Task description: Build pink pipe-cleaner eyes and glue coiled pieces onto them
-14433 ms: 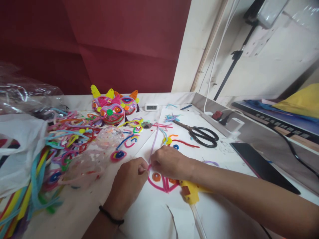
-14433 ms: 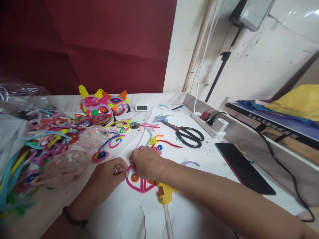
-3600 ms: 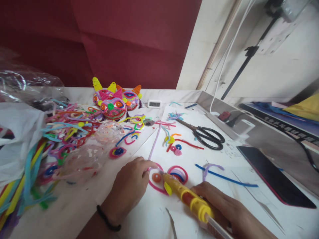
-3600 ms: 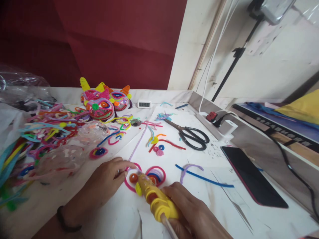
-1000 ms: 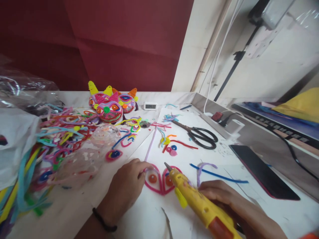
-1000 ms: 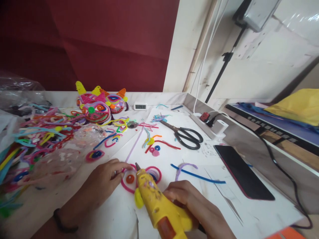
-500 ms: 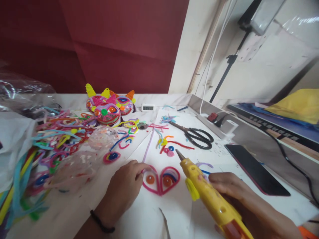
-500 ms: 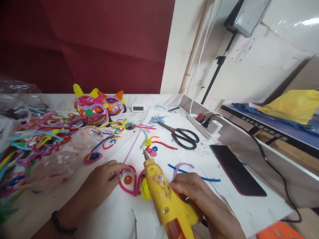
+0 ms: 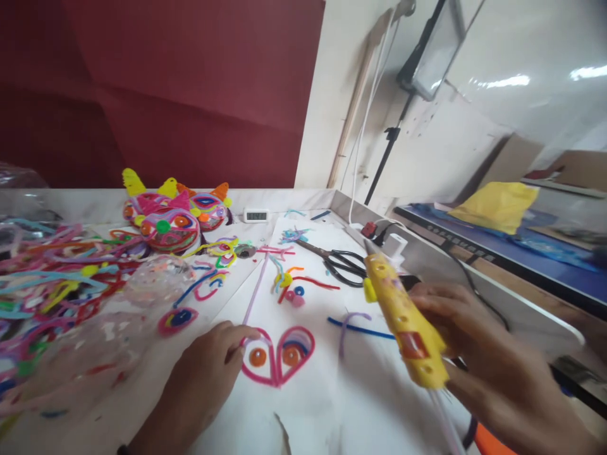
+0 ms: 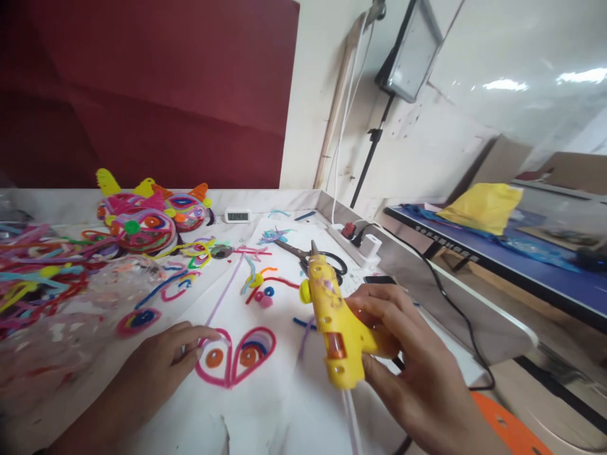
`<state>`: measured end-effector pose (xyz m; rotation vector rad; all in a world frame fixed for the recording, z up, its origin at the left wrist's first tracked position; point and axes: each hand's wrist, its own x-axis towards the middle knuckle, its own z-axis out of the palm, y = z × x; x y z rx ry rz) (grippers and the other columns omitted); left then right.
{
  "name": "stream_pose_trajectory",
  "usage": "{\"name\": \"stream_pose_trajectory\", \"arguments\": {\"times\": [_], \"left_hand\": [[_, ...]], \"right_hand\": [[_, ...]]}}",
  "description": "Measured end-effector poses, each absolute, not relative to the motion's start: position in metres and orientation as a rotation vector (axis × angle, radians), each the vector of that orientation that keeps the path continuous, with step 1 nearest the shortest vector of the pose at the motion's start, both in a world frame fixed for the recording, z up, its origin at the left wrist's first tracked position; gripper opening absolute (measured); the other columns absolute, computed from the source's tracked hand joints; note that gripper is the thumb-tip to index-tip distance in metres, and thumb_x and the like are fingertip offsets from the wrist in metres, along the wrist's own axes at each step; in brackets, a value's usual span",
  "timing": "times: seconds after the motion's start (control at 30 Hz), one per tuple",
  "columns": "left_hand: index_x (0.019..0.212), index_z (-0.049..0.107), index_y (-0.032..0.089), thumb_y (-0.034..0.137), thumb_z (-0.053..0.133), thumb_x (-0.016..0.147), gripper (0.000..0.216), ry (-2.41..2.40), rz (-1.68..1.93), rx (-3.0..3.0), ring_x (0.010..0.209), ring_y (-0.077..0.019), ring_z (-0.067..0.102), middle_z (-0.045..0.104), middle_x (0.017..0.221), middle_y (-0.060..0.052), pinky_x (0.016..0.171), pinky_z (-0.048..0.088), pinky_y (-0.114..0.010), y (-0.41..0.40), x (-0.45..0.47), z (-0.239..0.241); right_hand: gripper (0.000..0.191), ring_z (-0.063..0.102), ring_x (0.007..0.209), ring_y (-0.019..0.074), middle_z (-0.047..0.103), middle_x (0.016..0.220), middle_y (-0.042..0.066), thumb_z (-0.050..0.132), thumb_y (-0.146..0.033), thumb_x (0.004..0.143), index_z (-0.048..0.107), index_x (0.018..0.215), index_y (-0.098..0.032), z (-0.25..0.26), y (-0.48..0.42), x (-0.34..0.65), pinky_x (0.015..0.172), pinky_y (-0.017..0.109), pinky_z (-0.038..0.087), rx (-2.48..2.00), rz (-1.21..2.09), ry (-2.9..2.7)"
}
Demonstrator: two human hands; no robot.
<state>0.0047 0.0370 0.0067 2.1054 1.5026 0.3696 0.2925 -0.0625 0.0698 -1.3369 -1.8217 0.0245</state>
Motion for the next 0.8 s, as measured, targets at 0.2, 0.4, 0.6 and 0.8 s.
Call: {"name": "stream_pose_trajectory", "arguments": {"times": [0.2, 0.4, 0.6, 0.8], "left_hand": [[0.103, 0.067, 0.029, 0.011, 0.040, 0.082, 0.039, 1.476, 0.360, 2.101, 0.095, -0.0177, 0.062, 0.066, 0.105, -0.001, 0.080, 0.045, -0.029, 0.038, 0.003, 0.004], [0.105, 0.066, 0.027, 0.014, 0.040, 0.082, 0.037, 1.501, 0.327, 2.101, 0.098, -0.0185, 0.062, 0.066, 0.107, -0.002, 0.083, 0.045, -0.029, 0.038, 0.002, 0.003], [0.104, 0.067, 0.029, 0.013, 0.042, 0.081, 0.039, 1.503, 0.361, 2.073, 0.094, -0.0182, 0.062, 0.066, 0.104, 0.000, 0.078, 0.045, -0.028, 0.040, 0.002, 0.000], [0.103, 0.068, 0.030, 0.008, 0.042, 0.081, 0.041, 1.498, 0.359, 2.077, 0.090, -0.0168, 0.061, 0.065, 0.099, 0.000, 0.075, 0.043, -0.027, 0.041, 0.003, -0.001]], "right_hand": [[0.029, 0.058, 0.090, 0.0165, 0.044, 0.114, 0.007, 0.053, -0.019, 0.085, 0.048, 0.113, -0.025, 0.036, -0.047, 0.321, 0.075, 0.028, 0.052, -1.638, 0.280, -1.914], [0.032, 0.056, 0.086, 0.0170, 0.046, 0.111, 0.008, 0.050, -0.012, 0.080, 0.048, 0.111, -0.022, 0.025, -0.035, 0.324, 0.072, 0.032, 0.049, -1.704, 0.311, -1.981], [0.027, 0.056, 0.085, 0.0186, 0.047, 0.109, 0.008, 0.050, -0.021, 0.083, 0.050, 0.110, -0.022, 0.013, -0.037, 0.337, 0.072, 0.034, 0.047, -1.821, 0.242, -1.942], [0.027, 0.059, 0.082, 0.0200, 0.051, 0.104, 0.006, 0.056, -0.029, 0.080, 0.055, 0.106, -0.023, 0.001, -0.028, 0.343, 0.070, 0.034, 0.048, -1.883, 0.151, -1.905]]}}
